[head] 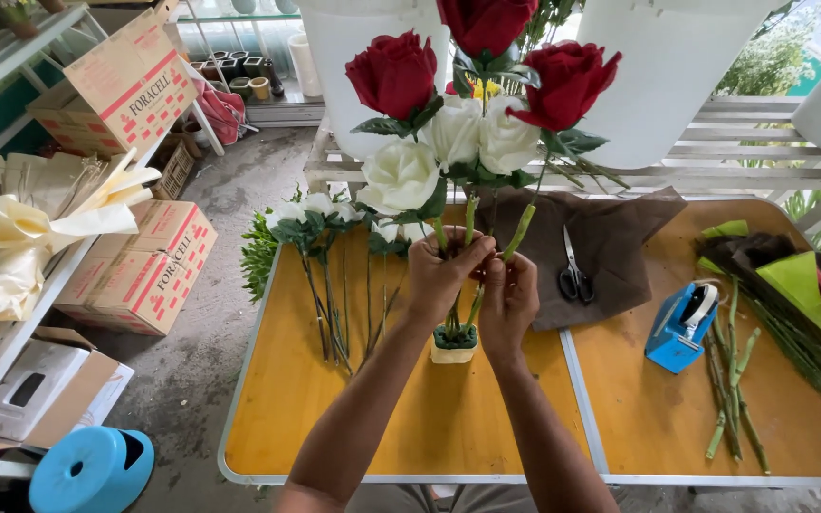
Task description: The person is creating a floral arrangement by inserting artificial white and red roses into a small base on a yellow work table.
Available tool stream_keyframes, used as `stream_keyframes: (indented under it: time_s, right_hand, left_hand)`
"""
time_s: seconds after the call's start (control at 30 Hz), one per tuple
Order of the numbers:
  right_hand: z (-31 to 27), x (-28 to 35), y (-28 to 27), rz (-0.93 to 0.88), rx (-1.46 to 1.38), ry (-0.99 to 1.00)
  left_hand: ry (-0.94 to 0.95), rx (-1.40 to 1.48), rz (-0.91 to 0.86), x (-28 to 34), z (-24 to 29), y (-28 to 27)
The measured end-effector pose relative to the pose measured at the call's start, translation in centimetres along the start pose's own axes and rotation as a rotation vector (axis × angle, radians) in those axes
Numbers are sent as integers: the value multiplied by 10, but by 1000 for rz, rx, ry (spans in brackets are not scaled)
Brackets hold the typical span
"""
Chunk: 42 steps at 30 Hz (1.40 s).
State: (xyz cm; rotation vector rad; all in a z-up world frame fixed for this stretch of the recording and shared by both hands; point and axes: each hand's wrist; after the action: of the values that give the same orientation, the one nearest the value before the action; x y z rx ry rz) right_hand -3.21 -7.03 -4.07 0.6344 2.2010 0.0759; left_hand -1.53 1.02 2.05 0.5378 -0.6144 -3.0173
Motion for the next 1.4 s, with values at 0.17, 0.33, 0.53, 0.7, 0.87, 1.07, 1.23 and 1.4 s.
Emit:
stream_keyframes:
  time_s: [0.17,0.33,0.53,0.7,0.87,1.07,1.23,1.4]
  right_hand:
    - [-4,2,3,-17,-17,5]
    - [3,4,-2,-27,-18,19]
    - [-17,-5,7,-4,-56,46]
    - [-4,-3,4,15,-115,66]
    - [7,2,1,11,-100,75]
    - [10,9,-4,-8,-86,46]
    - [5,9,-8,-24,-7,-12]
    - [-7,4,-3,-21,49,-52]
  left_hand:
    - [-33,7,33,-2,-2,-1]
    - [-62,57,-45,-2,2,2]
    - [-2,132,-135,1,13,1]
    - [76,81,-205,-6,-5,-10]
    - [56,73,-232,-9,-6,-10]
    - [53,44,-151,-11,-17,-11]
    - [70,-29,-199,-7,-4,-10]
    - [52,-57,-219,-6,1,-9]
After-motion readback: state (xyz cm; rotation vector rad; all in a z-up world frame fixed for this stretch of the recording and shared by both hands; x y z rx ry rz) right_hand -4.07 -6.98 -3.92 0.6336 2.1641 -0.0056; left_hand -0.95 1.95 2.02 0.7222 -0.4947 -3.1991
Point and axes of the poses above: each hand's wrist, its own x-axis away from the middle knuckle, its own y-axis out of the palm, z = x × y, and after that the axes turned 2 degrees about -y, right-handed
